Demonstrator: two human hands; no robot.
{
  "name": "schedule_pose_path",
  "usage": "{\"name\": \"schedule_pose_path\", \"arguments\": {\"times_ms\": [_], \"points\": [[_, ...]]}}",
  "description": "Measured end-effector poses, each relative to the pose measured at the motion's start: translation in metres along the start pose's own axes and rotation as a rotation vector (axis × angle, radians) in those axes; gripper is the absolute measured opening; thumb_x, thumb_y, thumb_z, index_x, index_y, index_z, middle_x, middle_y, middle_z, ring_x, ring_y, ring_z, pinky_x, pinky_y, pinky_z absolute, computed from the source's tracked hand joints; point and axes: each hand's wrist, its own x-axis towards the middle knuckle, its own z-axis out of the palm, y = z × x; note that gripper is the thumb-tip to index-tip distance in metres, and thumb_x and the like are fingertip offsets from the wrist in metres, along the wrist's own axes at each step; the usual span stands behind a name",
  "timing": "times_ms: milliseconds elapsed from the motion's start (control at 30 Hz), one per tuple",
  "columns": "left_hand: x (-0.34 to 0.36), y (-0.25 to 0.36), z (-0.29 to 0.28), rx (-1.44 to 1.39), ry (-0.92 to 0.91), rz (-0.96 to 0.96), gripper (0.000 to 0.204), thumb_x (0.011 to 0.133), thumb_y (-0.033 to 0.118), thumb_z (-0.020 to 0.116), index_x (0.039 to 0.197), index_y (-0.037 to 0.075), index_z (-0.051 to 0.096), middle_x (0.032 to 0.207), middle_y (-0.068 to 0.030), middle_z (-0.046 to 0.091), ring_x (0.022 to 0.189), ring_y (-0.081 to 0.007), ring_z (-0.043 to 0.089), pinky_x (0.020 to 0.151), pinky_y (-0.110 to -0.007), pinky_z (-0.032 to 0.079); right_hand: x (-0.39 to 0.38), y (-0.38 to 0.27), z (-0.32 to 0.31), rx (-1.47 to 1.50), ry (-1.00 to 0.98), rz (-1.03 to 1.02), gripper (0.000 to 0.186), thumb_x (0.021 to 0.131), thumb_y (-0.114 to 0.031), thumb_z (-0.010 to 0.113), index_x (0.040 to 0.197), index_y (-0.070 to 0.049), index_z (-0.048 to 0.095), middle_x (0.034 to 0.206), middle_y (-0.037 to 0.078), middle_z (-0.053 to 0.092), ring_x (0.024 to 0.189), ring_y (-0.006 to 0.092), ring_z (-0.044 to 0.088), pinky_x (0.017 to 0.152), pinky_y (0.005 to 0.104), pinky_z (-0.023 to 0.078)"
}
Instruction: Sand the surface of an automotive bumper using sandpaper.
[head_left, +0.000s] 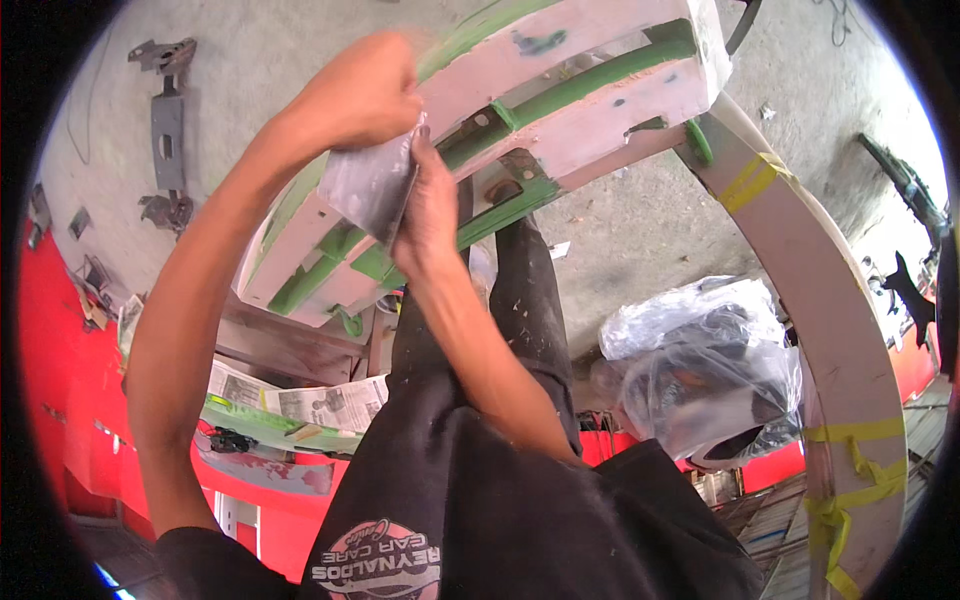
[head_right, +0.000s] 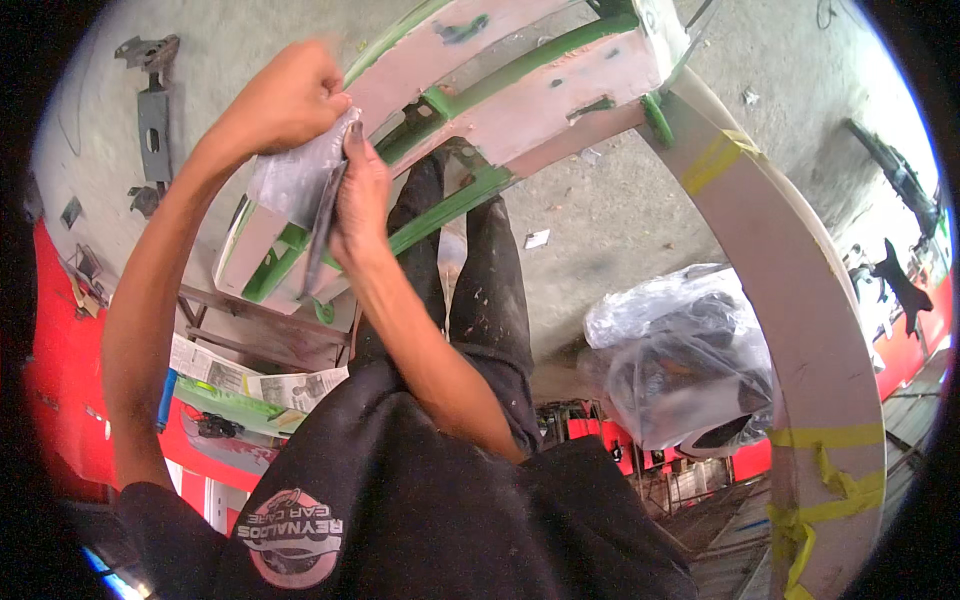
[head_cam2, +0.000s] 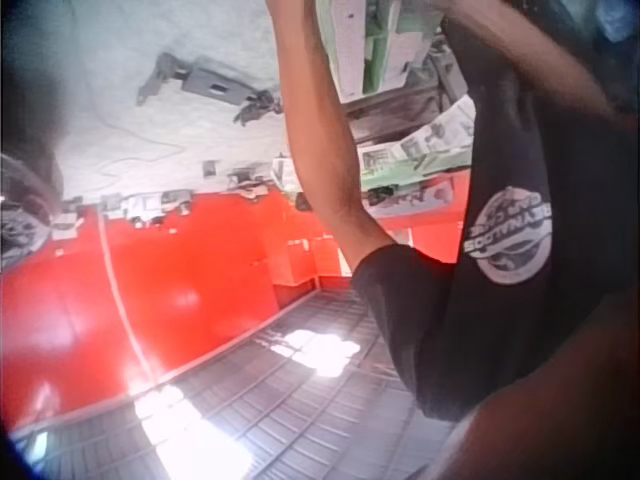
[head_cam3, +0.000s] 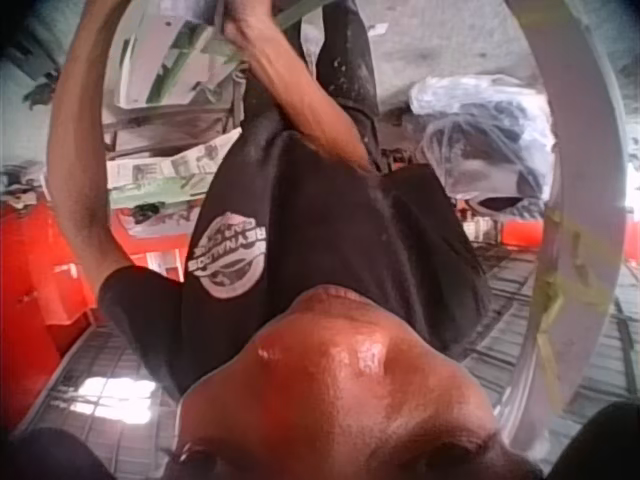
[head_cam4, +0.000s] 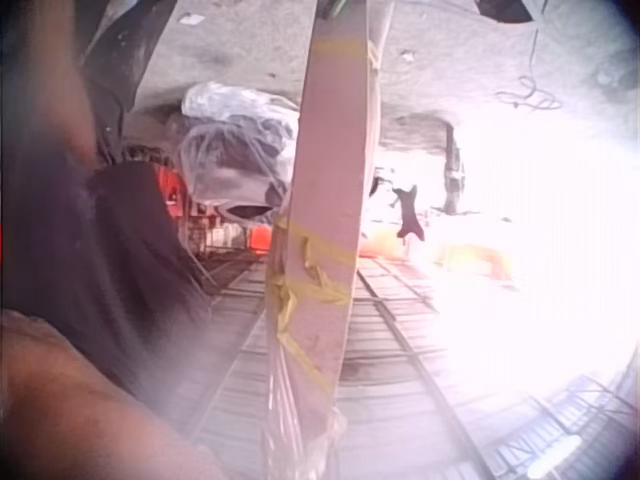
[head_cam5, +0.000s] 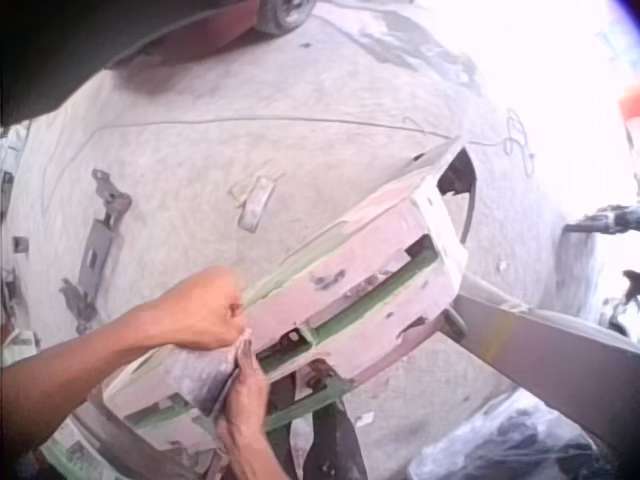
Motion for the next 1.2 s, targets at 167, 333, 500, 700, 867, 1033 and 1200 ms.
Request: {"name": "schedule_pose_path", "arguments": {"times_ms": [167, 333, 500, 700, 867, 1033, 1200], "points": [[-0.026, -0.015, 0.039, -0.835, 0.095, -0.264, 0.018, 0.085, 0.016, 0.065, 0.077, 0.0, 0.065, 0.063, -0.0036, 0.061, 0.049, -0.0099, 0.052, 0.046, -0.027, 0.041, 0.006, -0.053, -0.002, -0.578, 0.107, -0.014, 0.028, 0.092, -0.021, 0.057, 0.08, 0.003, 0.067, 0.063, -0.001, 0.06, 0.048, 0.008, 0.049, 0.047, 0.0253, 0.038], [-0.039, -0.001, 0.079, -1.475, 0.312, -0.438, 0.018, 0.087, 0.014, 0.064, 0.077, -0.002, 0.065, 0.067, -0.0043, 0.062, 0.052, -0.0089, 0.053, 0.046, -0.025, 0.042, 0.018, -0.082, 0.0, -1.326, -0.004, -0.157, 0.029, 0.085, -0.022, 0.062, 0.081, 0.006, 0.07, 0.056, 0.009, 0.057, 0.05, 0.01, 0.047, 0.05, 0.0317, 0.041], [-0.042, 0.031, 0.108, -1.794, 0.507, -0.551, 0.018, 0.088, 0.015, 0.063, 0.081, -0.001, 0.066, 0.075, -0.0033, 0.064, 0.065, -0.0103, 0.056, 0.06, -0.028, 0.045, 0.036, -0.111, 0.011, -1.915, -0.252, -0.313, 0.03, 0.08, -0.029, 0.061, 0.087, -0.002, 0.073, 0.069, 0.021, 0.066, 0.071, 0.0367, 0.067, 0.071, 0.0423, 0.053], [-0.031, 0.069, 0.124, -2.245, 0.71, -0.584, 0.015, 0.09, 0.015, 0.06, 0.086, 0.002, 0.066, 0.085, -0.0037, 0.065, 0.074, -0.011, 0.057, 0.068, -0.028, 0.046, 0.038, -0.125, 0.056, -2.351, -0.331, -0.203, 0.032, 0.079, -0.036, 0.065, 0.086, -0.006, 0.073, 0.076, 0.023, 0.066, 0.076, 0.0394, 0.065, 0.071, 0.0433, 0.051], [-0.015, 0.09, 0.14, -2.797, 0.74, -0.353, 0.017, 0.094, 0.017, 0.058, 0.097, 0.002, 0.062, 0.092, -0.0052, 0.066, 0.085, -0.015, 0.061, 0.076, -0.03, 0.048, 0.038, -0.123, 0.088, -2.703, -0.471, -0.194, 0.033, 0.079, -0.036, 0.063, 0.085, -0.006, 0.072, 0.076, 0.023, 0.065, 0.075, 0.0405, 0.064, 0.07, 0.0442, 0.051], [-0.022, 0.096, 0.145, -2.827, 0.849, -0.274, 0.02, 0.095, 0.021, 0.058, 0.099, 0.002, 0.063, 0.093, -0.0036, 0.066, 0.084, -0.0123, 0.061, 0.074, -0.027, 0.048, 0.012, -0.127, 0.074, -2.671, -0.528, -0.35, 0.031, 0.083, -0.031, 0.061, 0.087, -0.002, 0.071, 0.075, 0.023, 0.064, 0.073, 0.0373, 0.065, 0.068, 0.0411, 0.051], [-0.036, 0.096, 0.158, -2.283, 0.817, -0.308, 0.025, 0.095, 0.024, 0.06, 0.089, 0.0, 0.067, 0.079, 0.0031, 0.062, 0.071, -0.0044, 0.05, 0.064, -0.021, 0.039, -0.006, -0.138, 0.036, -2.301, -0.365, -0.421, 0.03, 0.084, -0.031, 0.06, 0.088, -0.004, 0.072, 0.079, 0.025, 0.064, 0.076, 0.0429, 0.063, 0.072, 0.0456, 0.05]]}}
